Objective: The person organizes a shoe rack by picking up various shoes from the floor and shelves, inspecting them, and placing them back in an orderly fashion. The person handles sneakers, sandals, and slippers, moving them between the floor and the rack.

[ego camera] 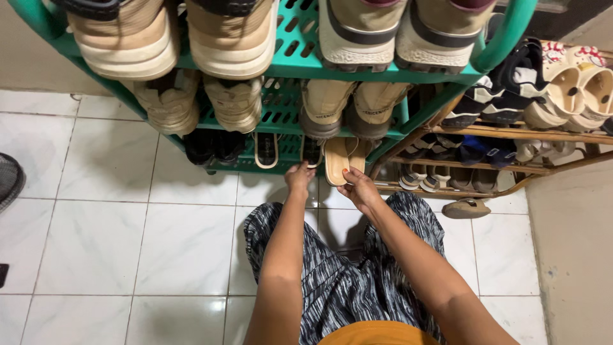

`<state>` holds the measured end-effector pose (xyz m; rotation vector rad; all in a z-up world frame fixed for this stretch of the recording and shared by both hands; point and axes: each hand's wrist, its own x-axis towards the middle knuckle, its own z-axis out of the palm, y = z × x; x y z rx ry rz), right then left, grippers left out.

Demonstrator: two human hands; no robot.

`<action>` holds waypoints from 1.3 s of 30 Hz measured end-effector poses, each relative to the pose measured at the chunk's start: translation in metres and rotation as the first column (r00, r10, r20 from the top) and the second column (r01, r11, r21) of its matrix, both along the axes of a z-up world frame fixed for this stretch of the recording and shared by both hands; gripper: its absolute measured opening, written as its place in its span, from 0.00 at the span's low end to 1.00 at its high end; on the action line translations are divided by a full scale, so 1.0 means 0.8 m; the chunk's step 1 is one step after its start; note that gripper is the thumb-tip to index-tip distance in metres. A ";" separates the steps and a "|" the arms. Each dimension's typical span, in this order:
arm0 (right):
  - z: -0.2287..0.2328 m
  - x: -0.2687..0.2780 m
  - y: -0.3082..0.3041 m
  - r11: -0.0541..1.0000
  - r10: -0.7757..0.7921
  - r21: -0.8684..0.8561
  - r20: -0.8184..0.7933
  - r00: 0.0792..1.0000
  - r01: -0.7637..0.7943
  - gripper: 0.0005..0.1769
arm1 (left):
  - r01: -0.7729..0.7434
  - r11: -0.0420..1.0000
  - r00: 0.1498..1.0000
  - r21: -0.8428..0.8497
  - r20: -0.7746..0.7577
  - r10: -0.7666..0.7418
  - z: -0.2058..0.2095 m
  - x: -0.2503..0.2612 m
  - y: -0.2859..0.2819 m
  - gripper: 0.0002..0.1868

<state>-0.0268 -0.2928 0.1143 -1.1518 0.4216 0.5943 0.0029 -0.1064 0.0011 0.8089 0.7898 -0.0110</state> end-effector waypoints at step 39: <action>-0.044 0.025 0.036 0.996 -0.016 -0.082 0.055 0.998 0.020 0.13 | 0.075 0.989 0.969 0.126 -0.245 -0.042 0.051 -0.030 -0.015 0.39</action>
